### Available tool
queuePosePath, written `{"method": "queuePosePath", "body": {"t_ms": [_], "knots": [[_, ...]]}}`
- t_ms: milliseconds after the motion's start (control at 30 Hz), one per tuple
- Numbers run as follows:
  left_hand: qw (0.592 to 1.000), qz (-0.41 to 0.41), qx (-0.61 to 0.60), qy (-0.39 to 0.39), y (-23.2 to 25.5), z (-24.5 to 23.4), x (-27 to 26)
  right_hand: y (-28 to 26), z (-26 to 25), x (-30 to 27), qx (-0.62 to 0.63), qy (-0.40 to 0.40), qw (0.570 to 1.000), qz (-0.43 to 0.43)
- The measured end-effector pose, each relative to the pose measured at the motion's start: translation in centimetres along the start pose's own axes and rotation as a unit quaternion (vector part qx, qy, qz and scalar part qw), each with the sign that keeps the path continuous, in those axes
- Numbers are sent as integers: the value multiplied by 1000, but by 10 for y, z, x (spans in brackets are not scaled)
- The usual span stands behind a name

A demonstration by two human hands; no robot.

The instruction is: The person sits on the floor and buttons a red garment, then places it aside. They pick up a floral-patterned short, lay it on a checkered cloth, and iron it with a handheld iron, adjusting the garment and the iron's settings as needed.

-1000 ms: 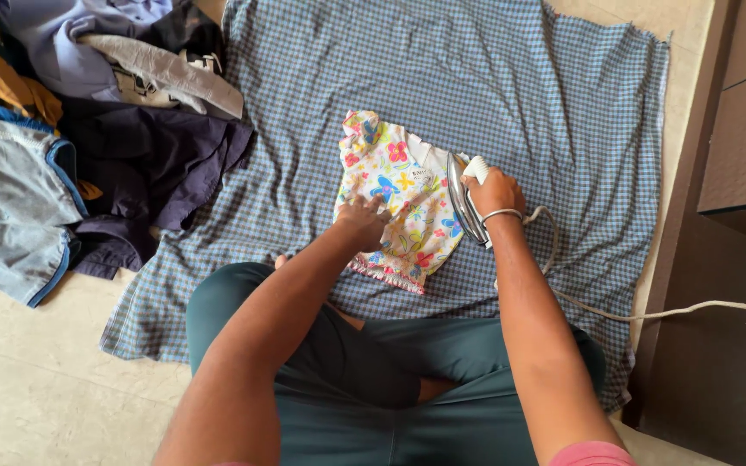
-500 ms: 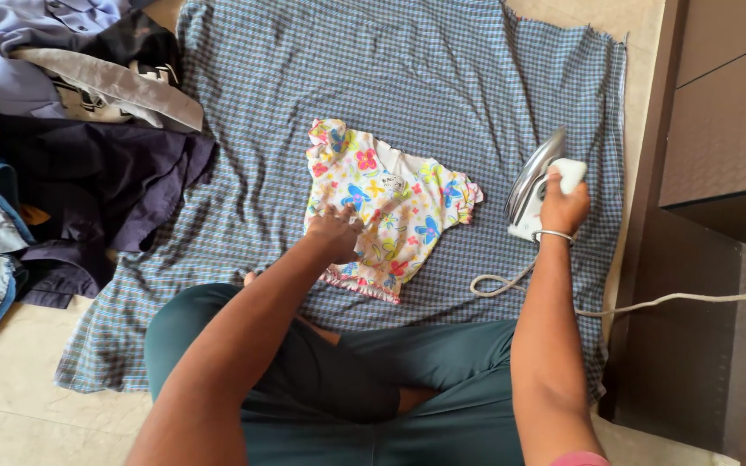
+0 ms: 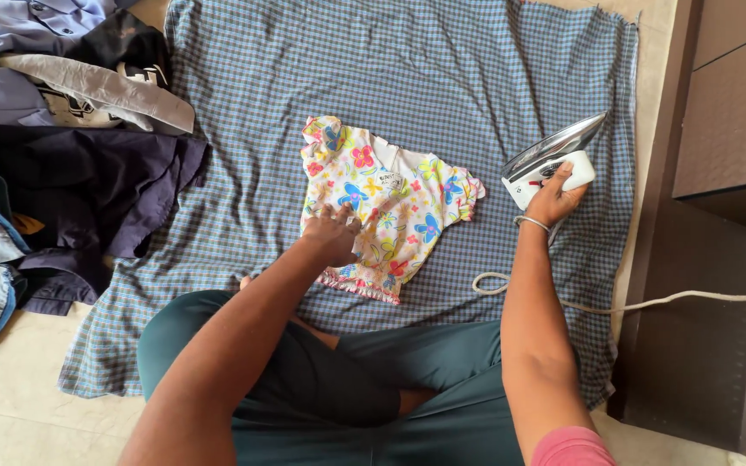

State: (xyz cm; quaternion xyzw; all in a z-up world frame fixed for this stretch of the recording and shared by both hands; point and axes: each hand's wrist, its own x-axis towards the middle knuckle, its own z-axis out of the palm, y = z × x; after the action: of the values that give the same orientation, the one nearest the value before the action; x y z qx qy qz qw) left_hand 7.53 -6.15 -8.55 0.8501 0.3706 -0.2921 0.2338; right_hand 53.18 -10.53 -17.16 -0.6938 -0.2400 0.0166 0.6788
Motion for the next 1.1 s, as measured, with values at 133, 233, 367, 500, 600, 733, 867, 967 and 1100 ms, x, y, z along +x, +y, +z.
{"method": "queuePosePath", "body": {"t_ms": [133, 233, 367, 500, 600, 733, 867, 967, 1100], "knots": [[1000, 4, 4, 10, -2, 3, 2, 0, -14, -17, -30, -19, 998, -42], [1000, 7, 6, 20, -2, 6, 3, -8, -28, -36, -77, -26, 997, -14], [1000, 1, 2, 25, -2, 4, 0, -26, -35, -47, -110, -30, 992, 57], [998, 15, 2, 54, -8, 5, -8, -34, -38, -51, -51, -29, 997, 41], [998, 3, -3, 58, -16, 0, -10, -36, -44, -52, -49, -31, 997, 46], [993, -11, -47, 104, -27, -6, -24, -47, -51, -57, -50, -26, 998, 27], [985, -21, -93, 144, -27, -9, -43, -68, -58, -70, -59, 4, 996, 65], [981, -29, -122, 149, -18, -7, -58, -79, -62, -81, -127, 28, 989, -64], [977, -24, -137, 163, 1, 8, -74, -90, -66, -106, -127, -5, 988, -82]]}}
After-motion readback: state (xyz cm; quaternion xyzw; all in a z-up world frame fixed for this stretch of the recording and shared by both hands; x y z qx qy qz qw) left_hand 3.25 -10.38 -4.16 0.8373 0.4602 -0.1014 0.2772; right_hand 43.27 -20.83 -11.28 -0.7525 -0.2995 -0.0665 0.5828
